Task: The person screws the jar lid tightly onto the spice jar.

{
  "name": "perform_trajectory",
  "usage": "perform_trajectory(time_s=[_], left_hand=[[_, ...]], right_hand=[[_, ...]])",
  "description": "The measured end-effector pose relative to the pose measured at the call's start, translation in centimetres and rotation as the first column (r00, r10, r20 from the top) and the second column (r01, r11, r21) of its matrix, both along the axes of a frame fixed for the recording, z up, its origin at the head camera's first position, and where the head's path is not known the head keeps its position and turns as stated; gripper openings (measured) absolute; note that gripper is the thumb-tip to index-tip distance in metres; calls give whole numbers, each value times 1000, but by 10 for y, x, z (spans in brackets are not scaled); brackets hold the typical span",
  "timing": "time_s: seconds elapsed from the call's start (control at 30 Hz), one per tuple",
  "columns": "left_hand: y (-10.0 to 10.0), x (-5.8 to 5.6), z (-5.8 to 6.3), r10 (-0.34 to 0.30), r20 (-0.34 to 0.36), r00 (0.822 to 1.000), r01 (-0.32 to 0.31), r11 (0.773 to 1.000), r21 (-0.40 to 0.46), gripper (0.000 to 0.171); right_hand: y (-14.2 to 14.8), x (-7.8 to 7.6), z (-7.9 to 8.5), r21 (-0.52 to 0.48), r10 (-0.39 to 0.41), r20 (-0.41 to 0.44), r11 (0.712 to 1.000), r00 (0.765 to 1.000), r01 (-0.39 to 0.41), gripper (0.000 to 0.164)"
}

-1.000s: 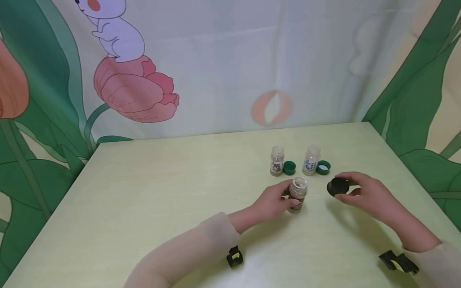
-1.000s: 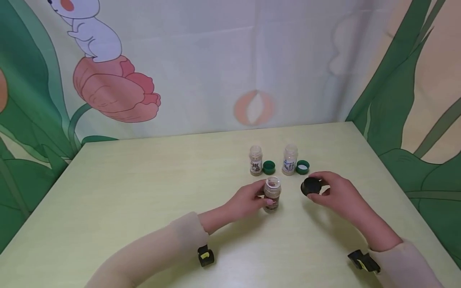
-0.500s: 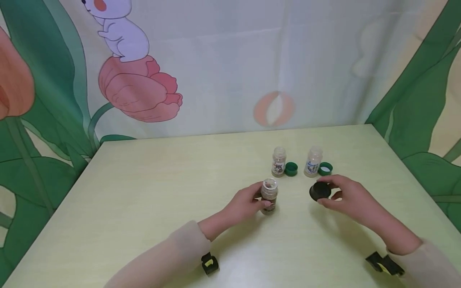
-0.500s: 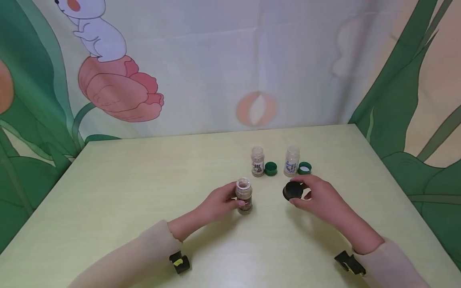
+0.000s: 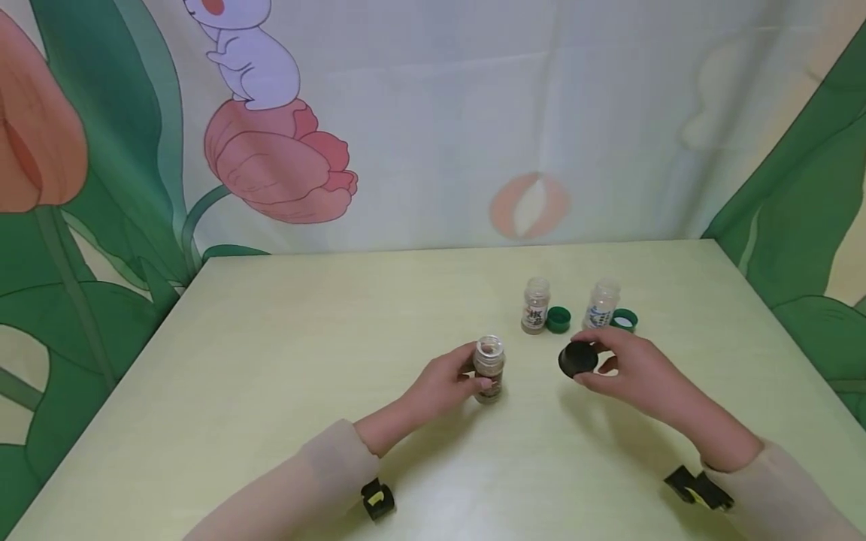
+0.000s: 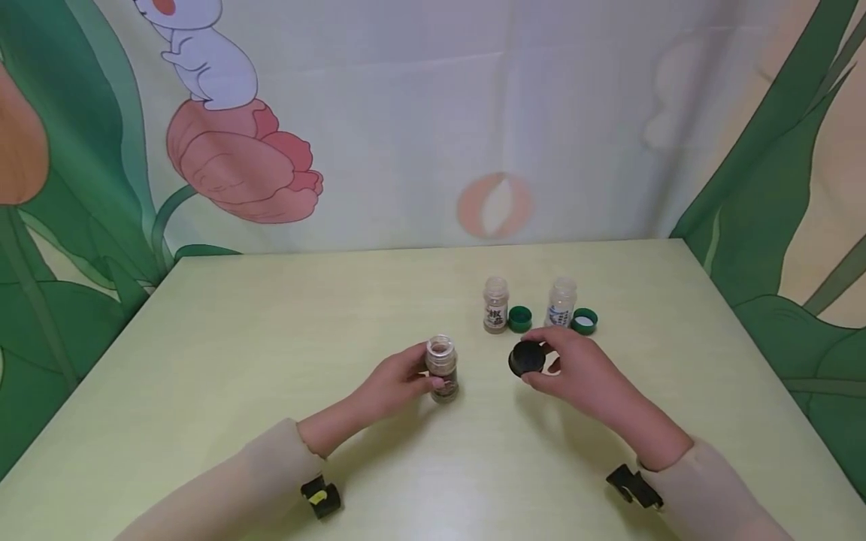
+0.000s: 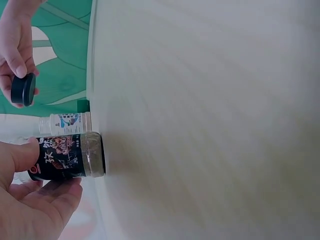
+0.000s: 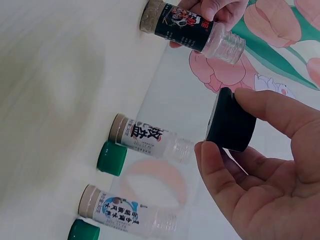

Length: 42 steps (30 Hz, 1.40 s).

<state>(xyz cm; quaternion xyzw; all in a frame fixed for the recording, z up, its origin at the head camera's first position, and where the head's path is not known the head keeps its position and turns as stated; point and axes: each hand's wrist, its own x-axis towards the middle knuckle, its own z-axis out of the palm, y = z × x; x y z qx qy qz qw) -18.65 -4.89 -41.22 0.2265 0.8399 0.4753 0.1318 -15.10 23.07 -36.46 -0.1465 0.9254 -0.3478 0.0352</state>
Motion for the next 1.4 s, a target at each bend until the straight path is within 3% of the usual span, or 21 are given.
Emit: perform_trajectory(time_s=[0.3,0.83,1.4], left_hand=[[-8,1,1,32,9,999,-32,999,4,52],[-14,6,2,23,17,1000,-23,1000,10,51],[-16,2,4,21,19,1000,-21,1000,5,54]], right_hand=[[-18,-8,-1,2,53,-22,999,998,-53,54],[-41,-15,3,-9,147,-46,989,988,-147,53],[-50,-25,8,-33,144,0,989,990,-144,49]])
